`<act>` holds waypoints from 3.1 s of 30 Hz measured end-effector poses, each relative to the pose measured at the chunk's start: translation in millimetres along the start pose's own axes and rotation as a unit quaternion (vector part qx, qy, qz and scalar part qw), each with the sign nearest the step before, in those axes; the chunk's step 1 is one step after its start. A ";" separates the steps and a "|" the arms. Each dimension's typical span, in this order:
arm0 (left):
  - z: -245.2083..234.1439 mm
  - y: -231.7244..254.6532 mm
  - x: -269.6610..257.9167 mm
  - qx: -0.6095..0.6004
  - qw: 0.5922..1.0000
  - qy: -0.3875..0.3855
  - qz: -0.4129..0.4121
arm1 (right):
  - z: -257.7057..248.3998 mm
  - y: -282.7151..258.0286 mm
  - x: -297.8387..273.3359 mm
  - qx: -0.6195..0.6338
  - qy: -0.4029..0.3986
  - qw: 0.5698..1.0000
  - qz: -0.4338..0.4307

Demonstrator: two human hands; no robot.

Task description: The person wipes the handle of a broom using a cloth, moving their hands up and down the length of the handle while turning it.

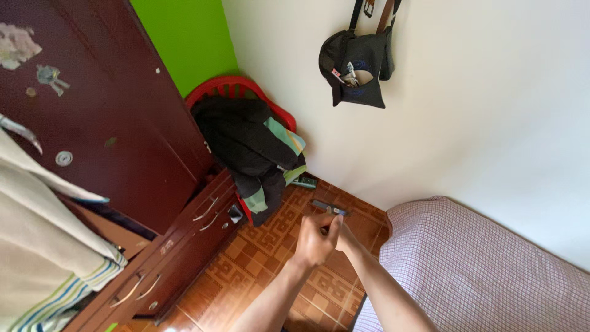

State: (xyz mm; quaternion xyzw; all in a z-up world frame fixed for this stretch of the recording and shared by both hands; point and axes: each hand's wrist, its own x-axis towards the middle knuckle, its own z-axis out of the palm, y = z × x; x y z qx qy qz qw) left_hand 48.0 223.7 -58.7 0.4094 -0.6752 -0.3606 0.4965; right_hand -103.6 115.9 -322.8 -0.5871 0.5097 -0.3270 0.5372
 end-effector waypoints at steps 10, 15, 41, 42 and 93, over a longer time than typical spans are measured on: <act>-40.8 60.0 14.5 0.058 0.997 -0.018 -0.049 | 38.2 -98.4 -56.1 0.120 -0.064 0.985 -0.102; -61.3 94.9 11.5 0.052 0.997 -0.035 -0.042 | 64.8 -136.0 -86.5 0.064 -0.044 0.996 -0.034; -40.5 -3.2 -108.0 -0.047 0.974 -0.218 -0.036 | 86.7 -69.7 -183.5 -0.188 0.194 0.952 -0.144; -44.8 6.5 -105.7 -0.055 0.974 -0.220 -0.019 | 88.4 -70.1 -185.4 -0.194 0.196 0.950 -0.146; 17.0 9.5 -70.6 -0.202 0.942 -0.207 -0.172 | 16.6 -62.3 -216.0 -0.382 0.127 0.904 -0.144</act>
